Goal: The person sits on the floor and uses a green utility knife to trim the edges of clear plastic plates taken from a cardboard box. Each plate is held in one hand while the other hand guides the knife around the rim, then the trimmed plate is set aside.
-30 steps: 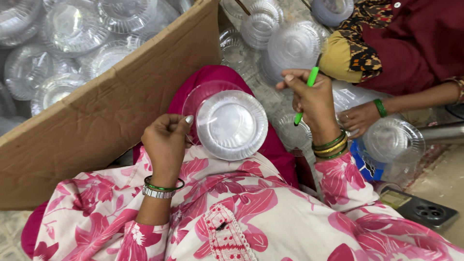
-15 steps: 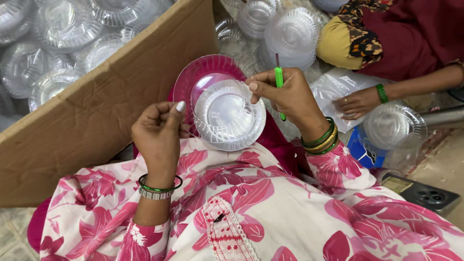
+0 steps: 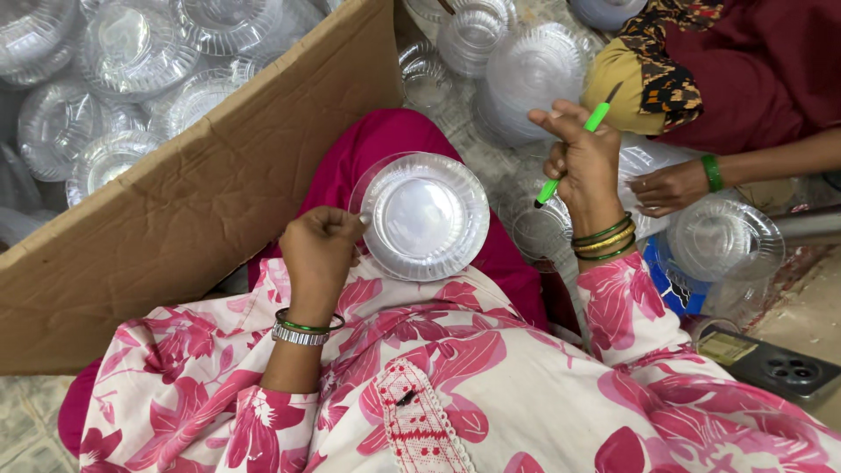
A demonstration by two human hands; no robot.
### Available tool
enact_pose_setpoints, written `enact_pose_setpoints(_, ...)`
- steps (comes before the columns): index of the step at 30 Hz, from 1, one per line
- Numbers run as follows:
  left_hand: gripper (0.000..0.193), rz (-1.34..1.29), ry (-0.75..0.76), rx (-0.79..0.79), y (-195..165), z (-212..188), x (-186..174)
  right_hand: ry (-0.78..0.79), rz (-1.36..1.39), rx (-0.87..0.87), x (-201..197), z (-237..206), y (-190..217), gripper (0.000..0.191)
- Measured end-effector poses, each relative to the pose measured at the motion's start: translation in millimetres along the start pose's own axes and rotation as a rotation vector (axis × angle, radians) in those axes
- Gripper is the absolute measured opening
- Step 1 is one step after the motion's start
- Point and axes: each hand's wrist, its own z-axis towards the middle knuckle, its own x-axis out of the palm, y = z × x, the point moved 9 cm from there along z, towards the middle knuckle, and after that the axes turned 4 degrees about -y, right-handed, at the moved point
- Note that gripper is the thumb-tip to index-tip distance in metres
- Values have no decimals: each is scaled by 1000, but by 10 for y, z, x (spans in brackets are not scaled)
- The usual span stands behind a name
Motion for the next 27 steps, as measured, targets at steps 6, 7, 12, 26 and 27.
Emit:
enact_pose_setpoints(6, 13, -93, -141, 53, -136, -23, -204, 235, -193, -77, 462, -318, 94, 18)
enact_pose_setpoints(7, 14, -121, -156, 45, -144, -35, -224, 269, -229, -89, 542, -386, 114, 19)
enact_pose_setpoints(12, 10, -390, -149, 82, -269, -116, -269, 394, -427, -129, 829, -738, 189, 24)
enact_pose_setpoints(26, 22, -297, -82, 89, -220, -107, -145, 344, -259, -124, 654, -573, 78, 15)
enact_pose_setpoints(27, 21, -222, -65, 94, -195, -92, -103, 273, -240, -139, 562, -463, 47, 13)
